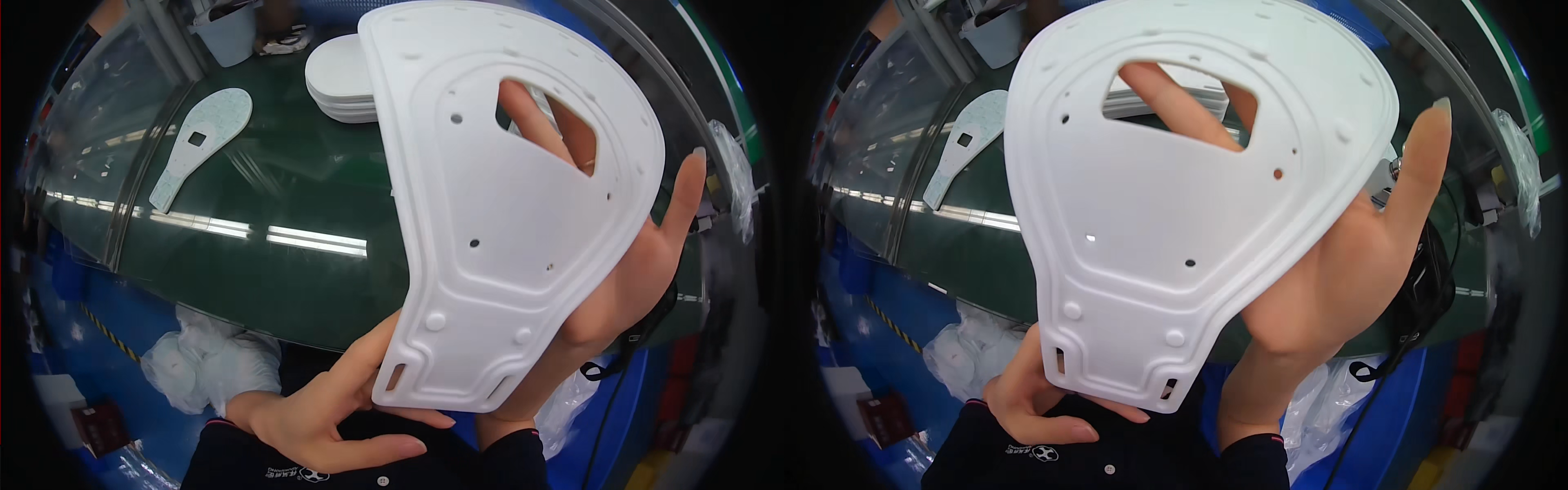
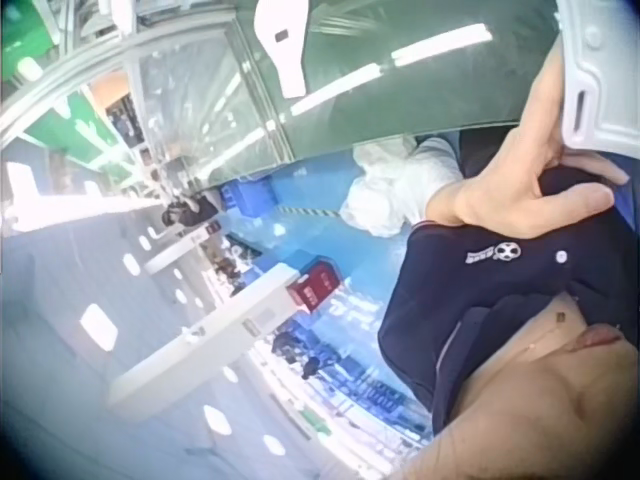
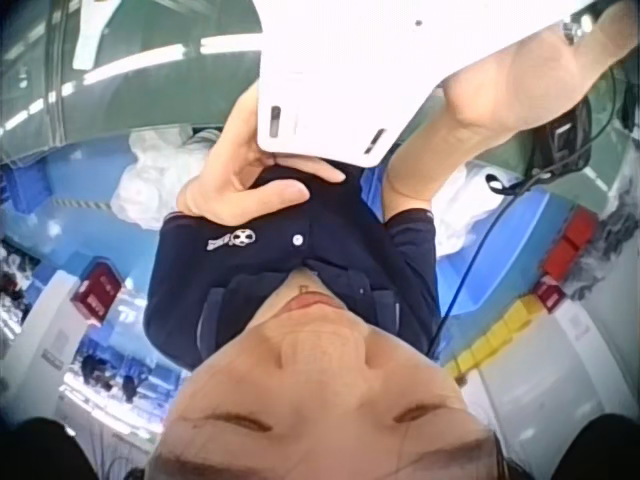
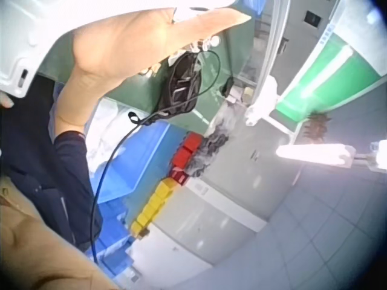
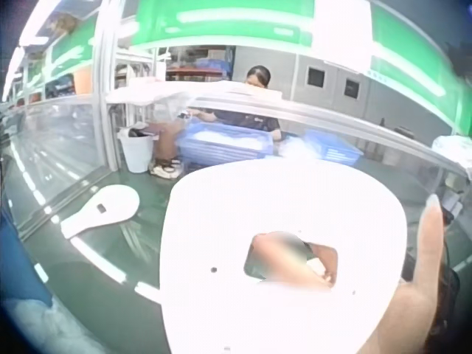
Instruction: The person picks up white plastic parts with a teal pattern from a stack on a green table. They use a small sanding block to smooth the edges and surfaces of the parts, then use a pink lint roller to clean the patterned side. The person repeats this process for multiple parts, inspecting them and placing them back on the table.
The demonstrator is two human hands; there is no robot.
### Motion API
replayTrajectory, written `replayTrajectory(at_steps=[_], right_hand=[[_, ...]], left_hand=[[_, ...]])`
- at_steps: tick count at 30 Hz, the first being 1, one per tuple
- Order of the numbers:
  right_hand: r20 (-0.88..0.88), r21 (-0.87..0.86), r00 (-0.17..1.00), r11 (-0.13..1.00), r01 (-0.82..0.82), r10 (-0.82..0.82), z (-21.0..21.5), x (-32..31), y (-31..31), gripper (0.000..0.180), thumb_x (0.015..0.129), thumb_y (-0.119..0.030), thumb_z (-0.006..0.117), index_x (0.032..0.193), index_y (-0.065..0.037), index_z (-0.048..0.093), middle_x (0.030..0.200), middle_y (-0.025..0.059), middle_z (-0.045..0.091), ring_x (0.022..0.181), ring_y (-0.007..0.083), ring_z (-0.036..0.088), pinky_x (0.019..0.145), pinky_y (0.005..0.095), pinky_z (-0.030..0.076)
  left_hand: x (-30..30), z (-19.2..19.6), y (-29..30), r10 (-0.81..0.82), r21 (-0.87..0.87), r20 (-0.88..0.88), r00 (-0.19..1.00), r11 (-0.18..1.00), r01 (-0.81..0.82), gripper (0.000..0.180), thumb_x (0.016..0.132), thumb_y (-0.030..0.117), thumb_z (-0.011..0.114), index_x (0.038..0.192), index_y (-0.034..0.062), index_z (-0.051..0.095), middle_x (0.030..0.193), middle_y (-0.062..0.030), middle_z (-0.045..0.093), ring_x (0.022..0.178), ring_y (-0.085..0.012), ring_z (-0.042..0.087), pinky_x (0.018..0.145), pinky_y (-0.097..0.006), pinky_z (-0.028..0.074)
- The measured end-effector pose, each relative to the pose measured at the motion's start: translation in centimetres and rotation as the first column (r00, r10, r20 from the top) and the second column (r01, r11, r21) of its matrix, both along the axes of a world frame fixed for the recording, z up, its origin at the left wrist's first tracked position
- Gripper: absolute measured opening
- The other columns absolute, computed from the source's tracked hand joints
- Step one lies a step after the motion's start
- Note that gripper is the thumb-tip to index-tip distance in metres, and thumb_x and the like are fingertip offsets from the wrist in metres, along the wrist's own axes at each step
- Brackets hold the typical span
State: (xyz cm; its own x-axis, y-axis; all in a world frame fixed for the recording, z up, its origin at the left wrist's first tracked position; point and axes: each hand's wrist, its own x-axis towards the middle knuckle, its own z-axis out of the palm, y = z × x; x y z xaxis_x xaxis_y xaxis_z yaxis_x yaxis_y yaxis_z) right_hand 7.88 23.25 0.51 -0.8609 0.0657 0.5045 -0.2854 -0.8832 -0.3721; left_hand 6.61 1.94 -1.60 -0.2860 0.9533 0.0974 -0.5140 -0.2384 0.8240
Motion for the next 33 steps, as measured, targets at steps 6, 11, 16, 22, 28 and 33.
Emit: replayTrajectory(at_steps=[6,11,16,22,28,33], right_hand=[[0.149,0.13,0.989,0.991,-0.042,0.022,2.8,0.8,0.9,0.084,0.077,-0.058,0.03,0.128,-0.001,-0.003,0.133,0.0211,-0.005,0.124,0.0317,0.007,0.097,0.0426,0.022],[0.238,0.275,0.968,0.961,0.016,-0.085,3.4,0.8,0.4,0.082,0.077,-0.058,0.029,0.129,-0.002,-0.002,0.134,0.0196,-0.004,0.124,0.0315,0.008,0.096,0.0434,0.024],[0.247,0.459,0.954,0.888,0.038,-0.168,3.5,0.4,0.1,0.08,0.077,-0.058,0.026,0.129,-0.003,0.0,0.133,0.0197,-0.003,0.123,0.0334,0.007,0.095,0.0478,0.024],[0.305,0.227,0.919,0.956,0.184,-0.249,3.7,0.3,-0.7,0.072,0.08,-0.053,0.028,0.125,0.002,0.015,0.13,0.0226,0.013,0.122,0.0387,0.008,0.095,0.0467,0.022],[0.346,0.16,0.922,0.979,0.123,-0.172,2.0,-0.6,-1.8,0.068,0.082,-0.049,0.026,0.127,0.0,0.012,0.13,0.0235,0.014,0.119,0.0379,0.018,0.091,0.0513,0.029],[0.496,0.246,0.855,0.969,0.028,-0.15,-1.9,-0.9,-3.5,0.058,0.086,-0.043,0.025,0.121,0.003,0.028,0.114,0.0205,0.041,0.109,0.0319,0.039,0.089,0.0413,0.033]], left_hand=[[0.5,0.0,-0.3,-0.023,0.066,-0.102,0.995,0.997,0.03,0.079,0.071,-0.013,0.047,0.125,-0.0023,-0.009,0.124,-0.0234,0.024,0.104,-0.0286,0.045,0.088,-0.037,0.037],[0.1,-0.2,0.0,0.024,0.118,-0.224,0.974,0.993,0.003,0.086,0.066,-0.016,0.046,0.124,-0.001,-0.015,0.11,-0.0316,0.04,0.101,-0.0373,0.046,0.089,-0.047,0.032],[-1.0,1.1,0.4,0.213,0.12,-0.576,0.79,0.977,-0.176,0.095,0.063,-0.01,0.053,0.121,-0.0032,-0.022,0.102,-0.0328,0.046,0.099,-0.037,0.048,0.089,-0.042,0.034],[0.4,-0.4,0.5,0.246,0.203,-0.157,0.957,0.956,-0.212,0.096,0.065,0.003,0.061,0.121,-0.0073,-0.016,0.1,-0.0335,0.047,0.094,-0.0377,0.05,0.084,-0.042,0.04],[0.3,-1.2,-0.3,0.104,0.124,0.029,0.994,0.987,-0.106,0.071,0.083,0.035,0.043,0.123,-0.011,0.007,0.118,-0.0243,0.035,0.103,-0.0252,0.046,0.083,-0.032,0.038],[-1.3,-0.8,0.2,0.222,-0.215,0.03,0.975,0.954,-0.211,0.041,0.086,0.013,0.036,0.12,-0.0081,0.026,0.112,-0.0129,0.043,0.101,-0.0149,0.042,0.085,-0.026,0.033]])
